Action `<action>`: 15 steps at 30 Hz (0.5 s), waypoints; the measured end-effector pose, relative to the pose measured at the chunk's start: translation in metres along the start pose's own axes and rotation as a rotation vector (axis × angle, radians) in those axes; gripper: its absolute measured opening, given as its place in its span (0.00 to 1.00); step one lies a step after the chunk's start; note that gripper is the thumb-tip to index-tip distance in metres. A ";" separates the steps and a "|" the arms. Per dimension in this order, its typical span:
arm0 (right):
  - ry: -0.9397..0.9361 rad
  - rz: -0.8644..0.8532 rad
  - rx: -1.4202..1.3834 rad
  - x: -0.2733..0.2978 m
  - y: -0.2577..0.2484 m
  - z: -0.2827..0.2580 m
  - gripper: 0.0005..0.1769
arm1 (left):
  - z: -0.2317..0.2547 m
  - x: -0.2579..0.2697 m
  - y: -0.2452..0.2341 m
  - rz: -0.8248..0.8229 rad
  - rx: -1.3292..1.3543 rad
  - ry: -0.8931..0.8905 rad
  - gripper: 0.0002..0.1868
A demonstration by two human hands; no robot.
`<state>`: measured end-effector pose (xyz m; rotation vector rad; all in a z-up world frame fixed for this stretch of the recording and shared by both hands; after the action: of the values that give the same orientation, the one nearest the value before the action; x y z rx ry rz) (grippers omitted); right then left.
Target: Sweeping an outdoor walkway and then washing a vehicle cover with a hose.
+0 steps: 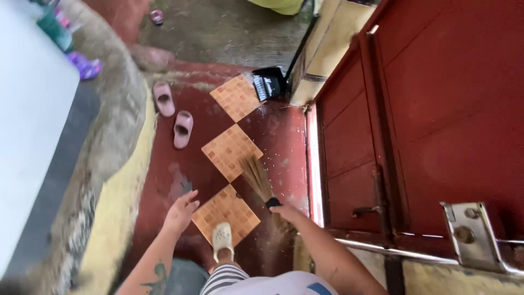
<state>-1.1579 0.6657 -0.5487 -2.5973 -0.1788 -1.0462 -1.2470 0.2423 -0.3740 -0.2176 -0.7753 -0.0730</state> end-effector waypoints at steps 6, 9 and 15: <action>0.030 0.225 -0.078 0.016 -0.079 -0.044 0.41 | 0.226 -0.067 0.078 -0.270 -0.736 0.514 0.34; 0.105 0.306 -0.407 0.038 -0.076 -0.019 0.40 | 0.325 -0.048 0.188 -0.495 -0.944 0.631 0.36; 0.112 0.489 -0.657 -0.006 -0.040 0.090 0.27 | 0.380 -0.021 0.372 -0.837 -1.087 0.882 0.38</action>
<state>-1.1134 0.7347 -0.6036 -2.8651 0.9250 -1.1879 -1.4689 0.6885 -0.1875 -0.8065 0.1794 -1.3126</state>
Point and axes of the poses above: each hand's wrist, its own x-axis away from the middle knuckle, its own y-axis out of the palm, z = x × y, the point moved 7 cm from there along -x, towards the middle knuckle, and after that the axes turned 9 degrees about -y, right-handed, at the moved point
